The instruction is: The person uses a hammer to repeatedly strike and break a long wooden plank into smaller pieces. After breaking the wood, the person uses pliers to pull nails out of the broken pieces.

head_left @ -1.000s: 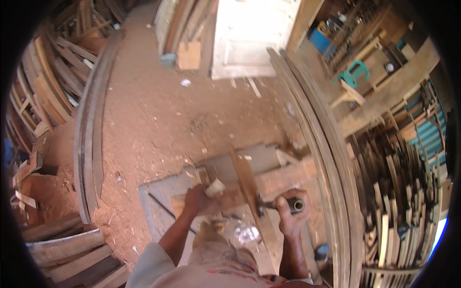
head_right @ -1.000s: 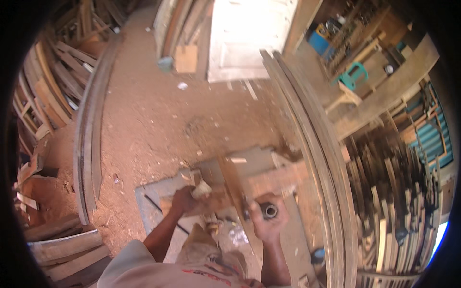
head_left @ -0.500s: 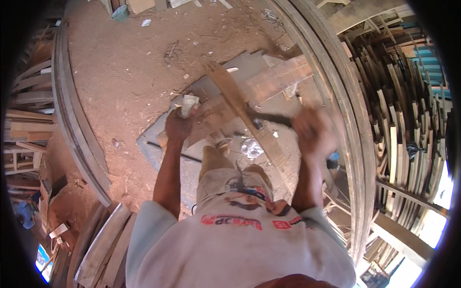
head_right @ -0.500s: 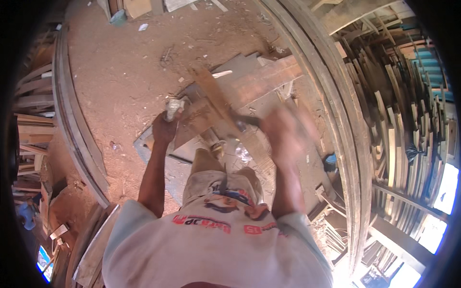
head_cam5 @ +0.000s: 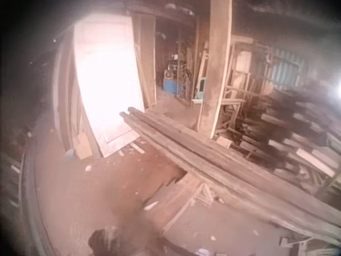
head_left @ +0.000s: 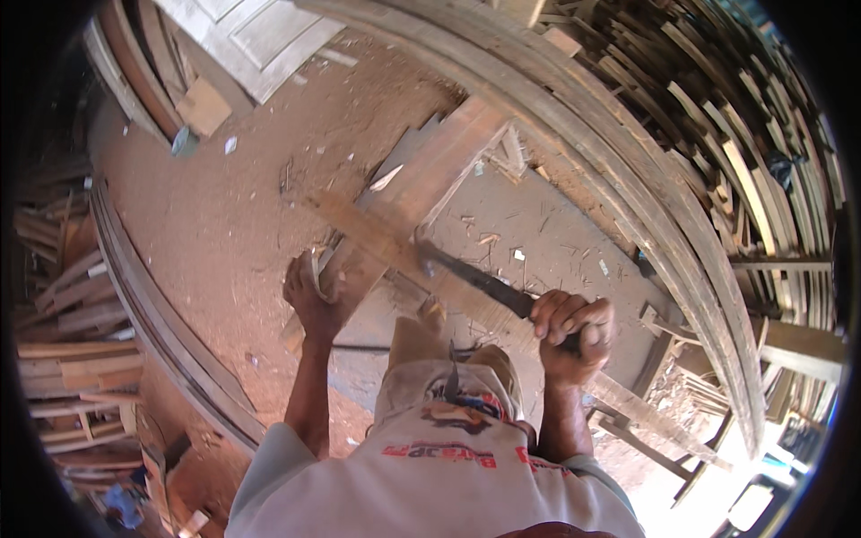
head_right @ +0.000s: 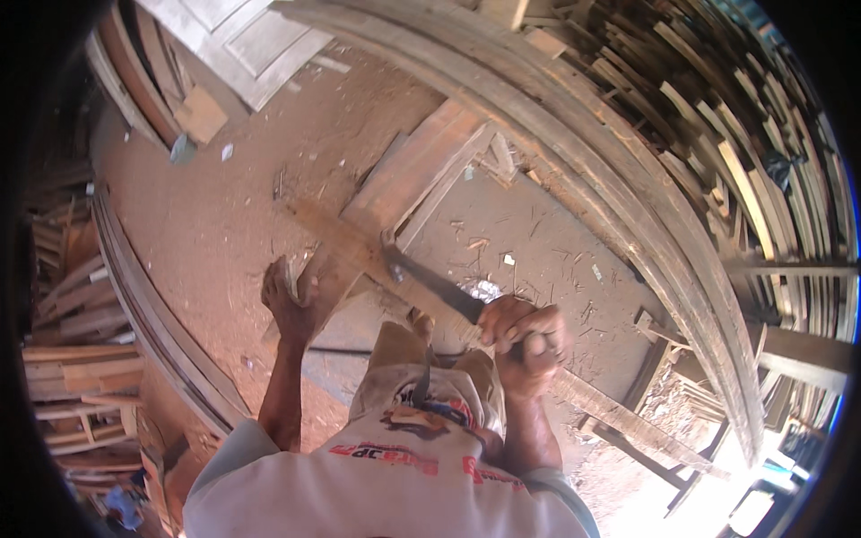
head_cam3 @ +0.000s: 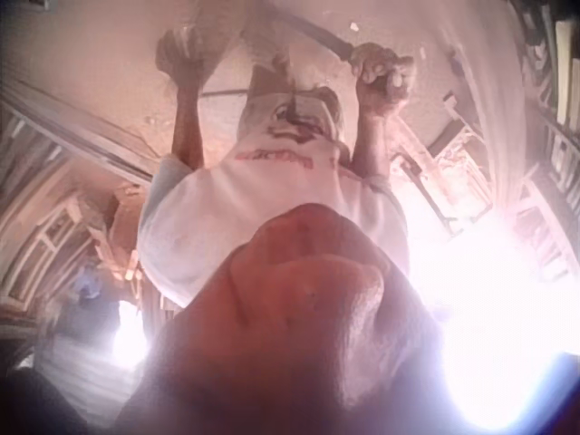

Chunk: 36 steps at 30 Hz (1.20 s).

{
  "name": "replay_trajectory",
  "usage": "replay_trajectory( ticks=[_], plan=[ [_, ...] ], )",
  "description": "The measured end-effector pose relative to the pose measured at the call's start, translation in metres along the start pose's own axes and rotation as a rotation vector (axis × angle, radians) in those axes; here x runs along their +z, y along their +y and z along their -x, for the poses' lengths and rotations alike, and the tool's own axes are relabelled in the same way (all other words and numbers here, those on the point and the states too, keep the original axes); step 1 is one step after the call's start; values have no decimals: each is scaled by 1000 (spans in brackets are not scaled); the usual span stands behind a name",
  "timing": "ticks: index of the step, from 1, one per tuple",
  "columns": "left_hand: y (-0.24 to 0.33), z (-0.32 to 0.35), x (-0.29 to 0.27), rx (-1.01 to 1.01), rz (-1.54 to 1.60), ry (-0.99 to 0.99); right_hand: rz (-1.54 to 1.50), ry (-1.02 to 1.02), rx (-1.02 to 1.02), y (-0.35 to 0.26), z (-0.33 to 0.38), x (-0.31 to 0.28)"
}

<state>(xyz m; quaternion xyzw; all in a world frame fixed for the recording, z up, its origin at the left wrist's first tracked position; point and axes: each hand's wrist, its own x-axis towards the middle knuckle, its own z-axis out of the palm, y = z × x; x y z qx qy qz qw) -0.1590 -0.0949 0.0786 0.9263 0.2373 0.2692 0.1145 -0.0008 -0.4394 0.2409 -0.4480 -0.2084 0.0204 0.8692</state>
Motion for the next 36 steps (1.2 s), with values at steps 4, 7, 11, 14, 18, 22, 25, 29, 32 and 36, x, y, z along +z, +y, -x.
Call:
replay_trajectory(
  ticks=[4, 7, 11, 14, 18, 22, 25, 29, 32, 36],
  plan=[
    [29, -9, 39, -113, 200, -74, 66, -78, -33, 1, 2, -1],
    [45, -37, 47, -312, 275, -103, 76, -88, 50, -6, 4, 10],
    [12, -96, 84, -533, 255, 65, -45, -220, 66, 12, -28, 34],
    [-14, -122, 104, -783, 136, 25, 14, -161, -10, 38, -56, 55],
    [-6, -131, 116, -892, 433, -33, 39, -174, 38, 64, -94, 82],
    [4, -132, 114, -962, 531, 97, 244, -353, 286, 87, -138, 130],
    [0, -131, 118, -930, 516, 176, 555, -450, 377, 108, -152, 176],
    [6, -133, 110, -968, 584, 170, 634, -536, 469, 138, -162, 229],
    [5, -133, 118, -948, 591, 241, 730, -619, 506, 172, -175, 252],
    [-1, -130, 122, -956, 678, 244, 637, -879, 541, 216, -165, 281]
  ],
)
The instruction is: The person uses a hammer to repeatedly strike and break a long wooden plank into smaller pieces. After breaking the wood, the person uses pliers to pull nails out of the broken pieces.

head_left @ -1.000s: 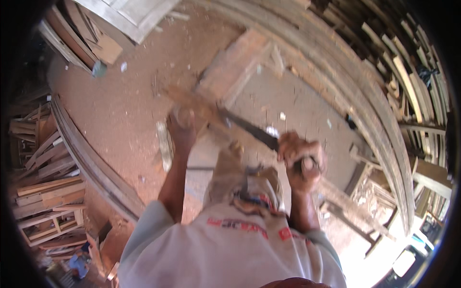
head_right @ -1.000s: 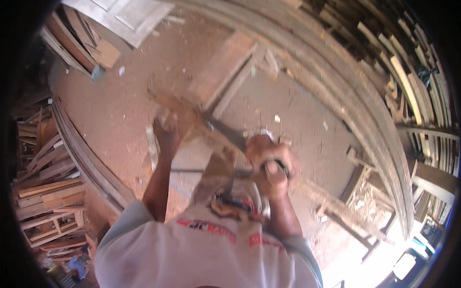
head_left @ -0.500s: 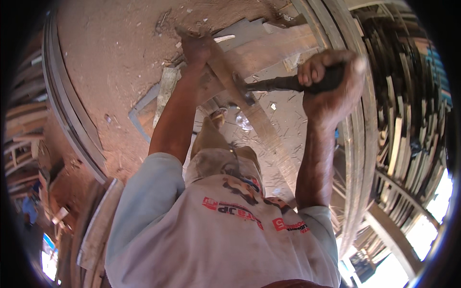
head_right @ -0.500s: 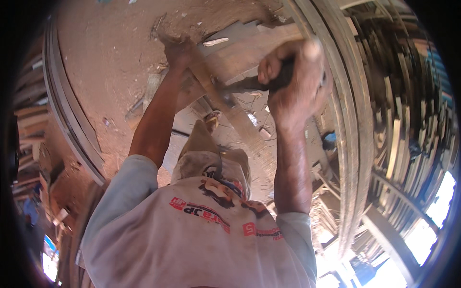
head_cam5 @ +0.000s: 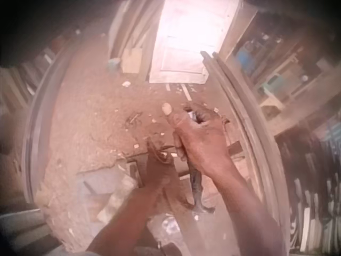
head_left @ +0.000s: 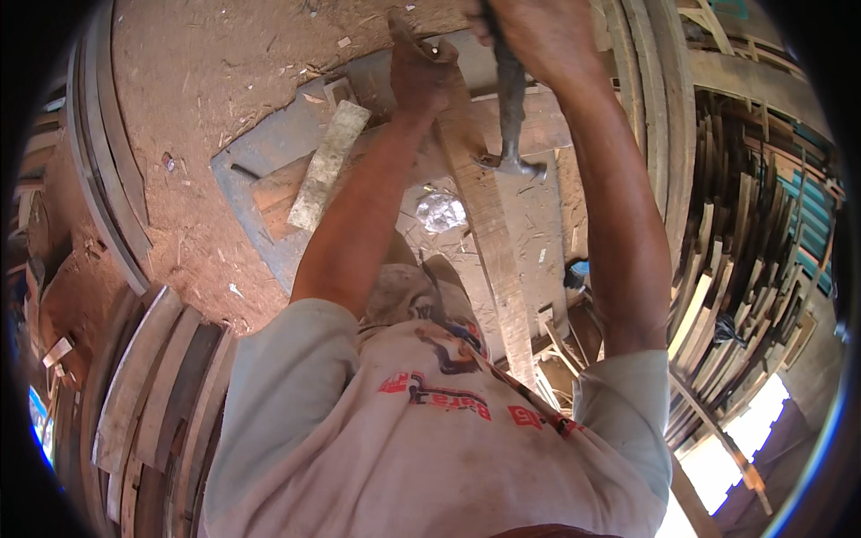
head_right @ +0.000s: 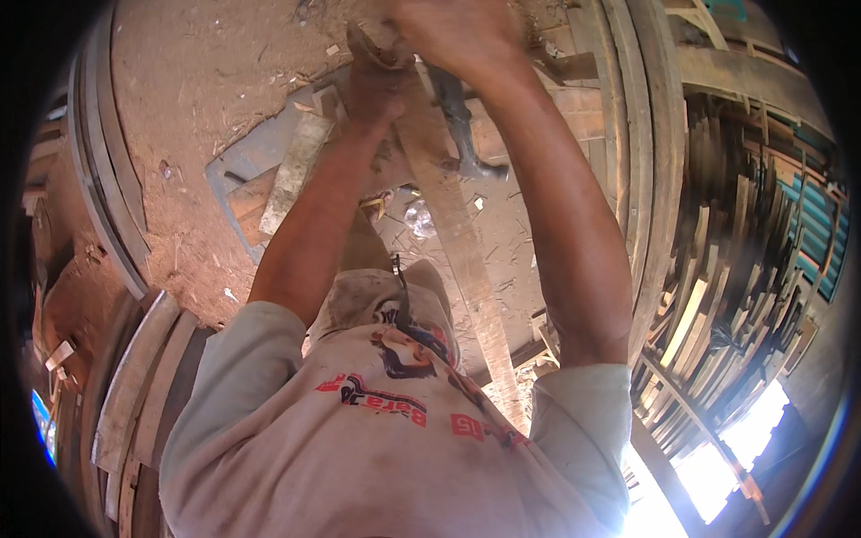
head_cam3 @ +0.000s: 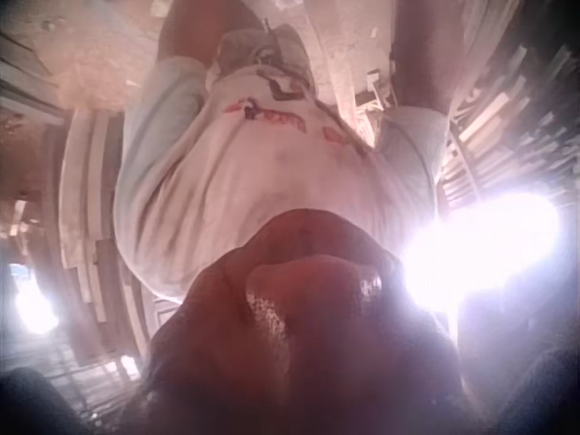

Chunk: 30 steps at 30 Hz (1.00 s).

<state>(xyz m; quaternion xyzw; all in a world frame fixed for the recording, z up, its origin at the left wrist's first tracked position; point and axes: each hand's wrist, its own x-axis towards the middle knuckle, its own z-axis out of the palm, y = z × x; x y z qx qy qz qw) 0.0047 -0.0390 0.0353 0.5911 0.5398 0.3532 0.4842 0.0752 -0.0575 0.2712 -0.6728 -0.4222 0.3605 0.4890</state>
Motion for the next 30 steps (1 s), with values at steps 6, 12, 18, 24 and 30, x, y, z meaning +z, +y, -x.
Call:
replay_trajectory(
  ticks=[6, 12, 18, 24, 30],
  plan=[
    [23, 19, 0, 162, -68, 75, 322, -66, -707, 25, -22, 56],
    [-5, 0, 6, 16, -119, -25, 386, -278, -548, -18, 63, -2],
    [8, 1, 0, -43, -171, -2, 21, -411, -710, 12, 184, -21],
    [1, -2, 5, -25, -179, 35, 9, -139, -715, 46, 277, -38],
    [6, 3, 4, -56, -212, 36, -36, 19, -748, 34, 240, -36]
  ],
)
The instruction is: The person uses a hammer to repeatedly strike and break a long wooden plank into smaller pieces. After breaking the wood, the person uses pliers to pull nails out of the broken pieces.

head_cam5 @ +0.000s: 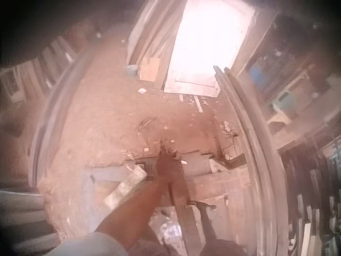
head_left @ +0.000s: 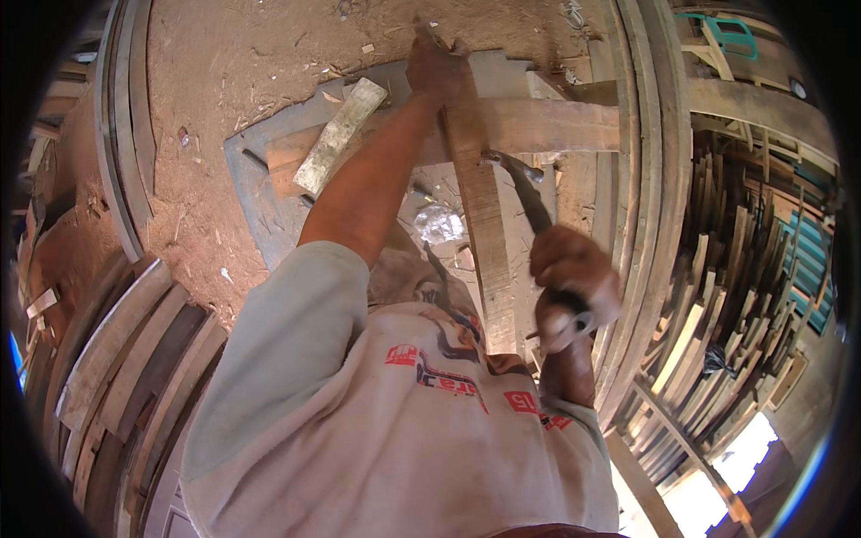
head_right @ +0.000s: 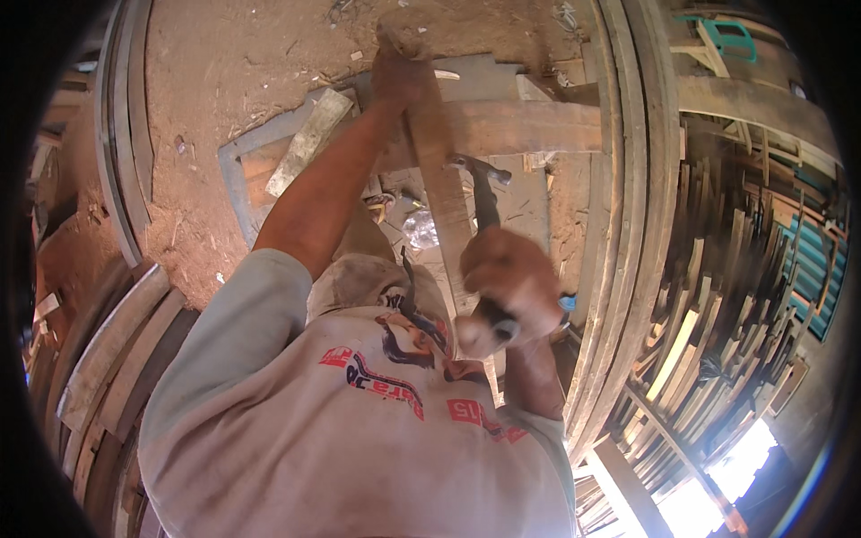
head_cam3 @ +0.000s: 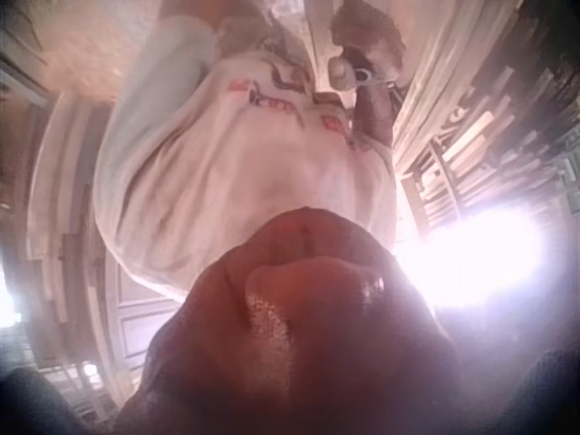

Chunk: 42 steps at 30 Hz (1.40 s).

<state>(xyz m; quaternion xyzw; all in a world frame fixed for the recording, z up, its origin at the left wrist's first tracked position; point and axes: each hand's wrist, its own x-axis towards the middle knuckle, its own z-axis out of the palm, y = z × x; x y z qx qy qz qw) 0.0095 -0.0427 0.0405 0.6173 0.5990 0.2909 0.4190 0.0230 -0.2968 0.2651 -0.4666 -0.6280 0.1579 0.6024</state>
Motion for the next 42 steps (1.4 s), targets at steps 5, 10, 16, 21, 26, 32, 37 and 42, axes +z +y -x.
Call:
replay_trajectory(
  ticks=[5, 10, 16, 21, 26, 32, 37, 42],
  plan=[
    [-9, -5, 6, 64, 16, 67, 98, 466, 405, 23, -78, -14],
    [-10, -9, 8, 110, 44, 54, 109, 565, 451, 61, -121, -24],
    [-12, -6, 3, 105, 12, 21, -561, 722, 345, -12, 7, -54],
    [-8, -3, 8, 105, 6, 41, -127, 859, 322, -12, 77, -57],
    [-7, -4, 1, 136, -13, -13, 270, 632, 405, 32, 81, -19],
    [-14, -9, 5, 126, -18, -34, 179, 545, 244, -20, 16, -45],
    [-42, -13, 2, 253, -207, 16, 204, 698, 227, -33, -48, -39],
    [2, 118, -76, 276, 24, -270, 278, 766, 313, -15, -68, -46]
  ],
)
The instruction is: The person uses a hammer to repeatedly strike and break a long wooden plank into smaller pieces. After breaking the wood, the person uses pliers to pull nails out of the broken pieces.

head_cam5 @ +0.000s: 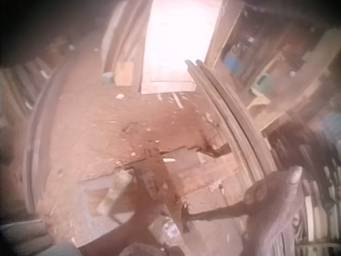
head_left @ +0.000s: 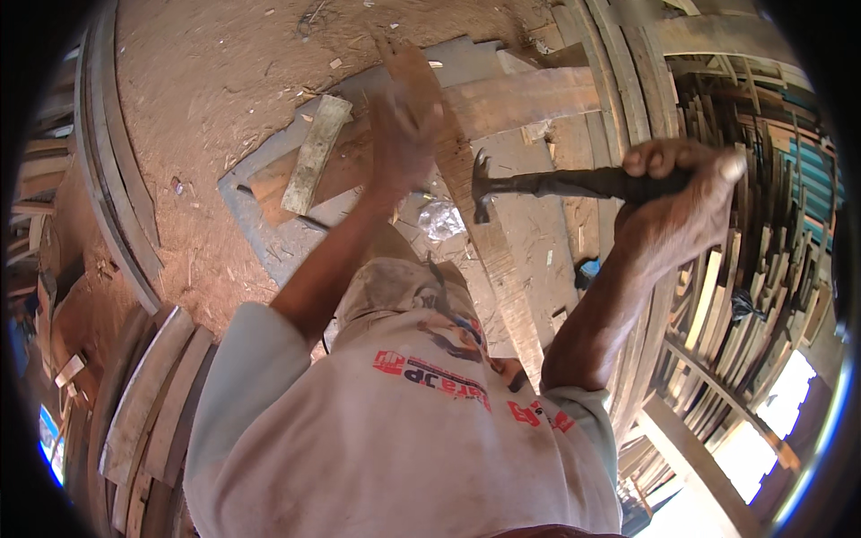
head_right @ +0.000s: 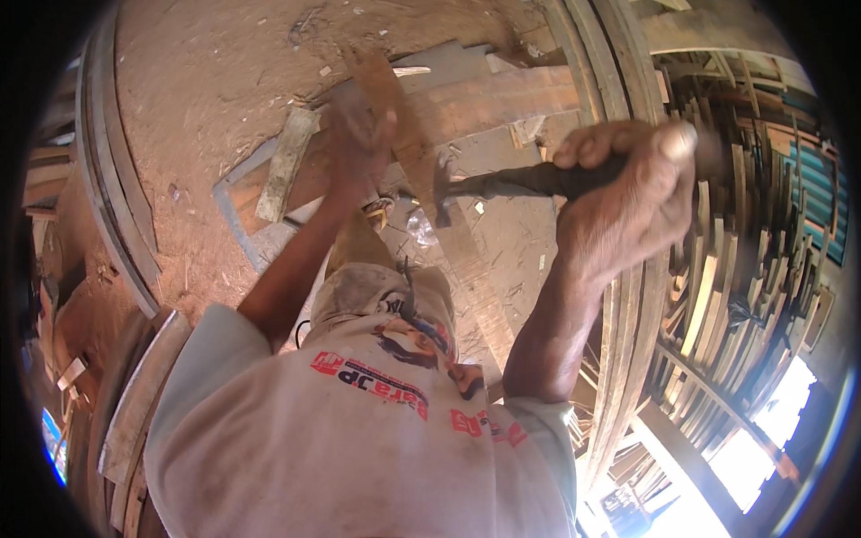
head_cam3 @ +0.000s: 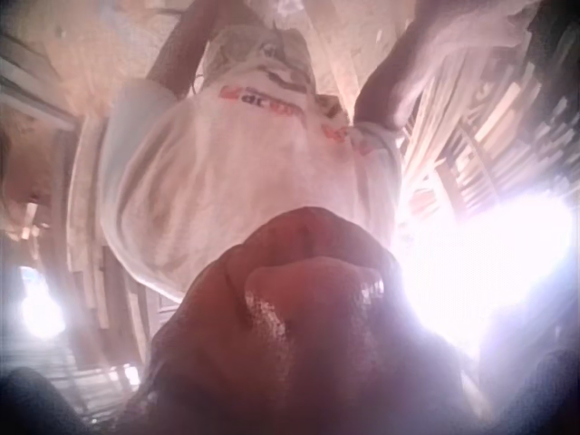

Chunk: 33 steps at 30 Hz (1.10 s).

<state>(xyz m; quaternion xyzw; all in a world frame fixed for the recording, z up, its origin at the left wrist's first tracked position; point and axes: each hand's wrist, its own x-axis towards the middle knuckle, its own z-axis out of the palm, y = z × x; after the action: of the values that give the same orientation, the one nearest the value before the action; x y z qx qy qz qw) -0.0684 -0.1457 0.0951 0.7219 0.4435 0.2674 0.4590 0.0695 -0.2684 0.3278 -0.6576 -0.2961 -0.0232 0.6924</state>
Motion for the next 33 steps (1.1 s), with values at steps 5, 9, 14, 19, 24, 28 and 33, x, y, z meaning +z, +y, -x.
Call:
replay_trajectory(
  ticks=[5, 9, 14, 19, 24, 28, 33],
  plan=[
    [-8, 95, 7, -822, 798, -614, 50, -68, 112, 24, -19, 27],
    [-1, 95, 10, -1007, 1208, -578, 85, -63, 157, 47, -33, 39],
    [-23, 87, 25, -1018, 1394, -761, 118, -36, 227, 71, -52, 51],
    [-16, 90, 16, -1127, 1667, -789, 233, 46, 302, 66, -64, 75],
    [-8, 87, 15, -1131, 1764, -849, 219, -3, 354, 109, -97, 72],
    [29, 85, 17, -1123, 1590, -729, 98, 53, 385, 141, -120, 61],
    [7, 78, 33, -1129, 1851, -776, 71, -122, 331, 123, -114, 90]
  ],
)
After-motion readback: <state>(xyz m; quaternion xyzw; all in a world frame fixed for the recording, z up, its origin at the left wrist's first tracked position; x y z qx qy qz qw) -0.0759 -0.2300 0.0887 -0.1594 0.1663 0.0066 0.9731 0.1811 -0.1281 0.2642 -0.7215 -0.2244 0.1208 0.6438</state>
